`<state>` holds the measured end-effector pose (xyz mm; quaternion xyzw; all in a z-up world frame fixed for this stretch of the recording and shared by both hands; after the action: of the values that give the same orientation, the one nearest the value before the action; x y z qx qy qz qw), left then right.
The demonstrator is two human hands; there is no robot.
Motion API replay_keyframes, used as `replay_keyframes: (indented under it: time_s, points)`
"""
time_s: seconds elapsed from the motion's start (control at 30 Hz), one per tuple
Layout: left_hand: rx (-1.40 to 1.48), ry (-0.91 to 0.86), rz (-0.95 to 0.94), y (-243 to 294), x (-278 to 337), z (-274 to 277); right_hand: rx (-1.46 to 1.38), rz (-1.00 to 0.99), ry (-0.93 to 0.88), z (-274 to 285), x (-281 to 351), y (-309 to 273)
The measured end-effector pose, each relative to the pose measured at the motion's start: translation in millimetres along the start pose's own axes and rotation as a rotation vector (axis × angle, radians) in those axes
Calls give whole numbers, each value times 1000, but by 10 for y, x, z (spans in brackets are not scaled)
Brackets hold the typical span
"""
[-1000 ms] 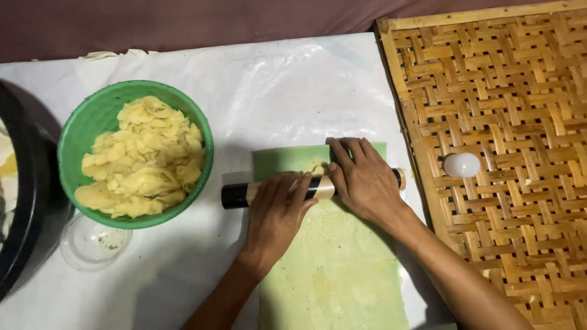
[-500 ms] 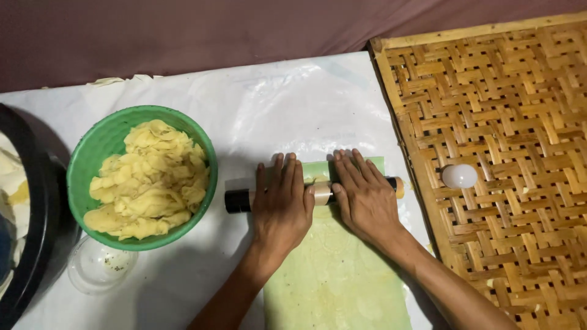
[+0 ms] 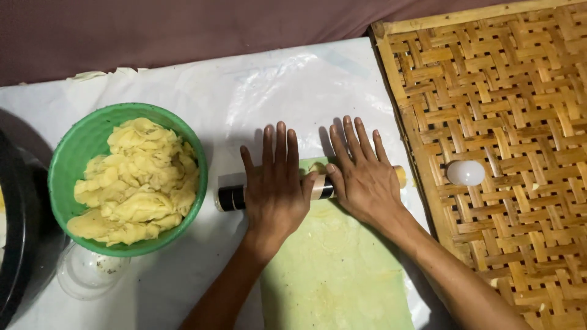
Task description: The recorder uses a cylindrical tool to flatten small pieces of dough onto a plastic sheet on a table.
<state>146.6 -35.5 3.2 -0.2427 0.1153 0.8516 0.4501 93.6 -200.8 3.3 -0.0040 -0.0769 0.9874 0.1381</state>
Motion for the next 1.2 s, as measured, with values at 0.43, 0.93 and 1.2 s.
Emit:
replay_keyframes:
  time_s: [0.43,0.93,1.2]
  points:
    - [106,67,-56,271,426,160,-43,5,143,-114,54,28]
    - [65,-87,56,-209,-342,-192,-3,-43,-46,-40,-399,-31]
    - [189,-281,183,-463,-663,-393,-130,-115,-95,144,-825,-34]
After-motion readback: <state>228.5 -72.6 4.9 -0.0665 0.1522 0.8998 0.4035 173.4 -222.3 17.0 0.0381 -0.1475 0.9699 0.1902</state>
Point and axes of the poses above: each hand's wrist, its own x-axis away from the middle knuckle, its own z-axis out of the back of the hand, y = z × x, the point moved 2 cm from there along -x, towards the middle knuckle, and after that the axes turned 13 degrees about -z, right-handed, at the moved point
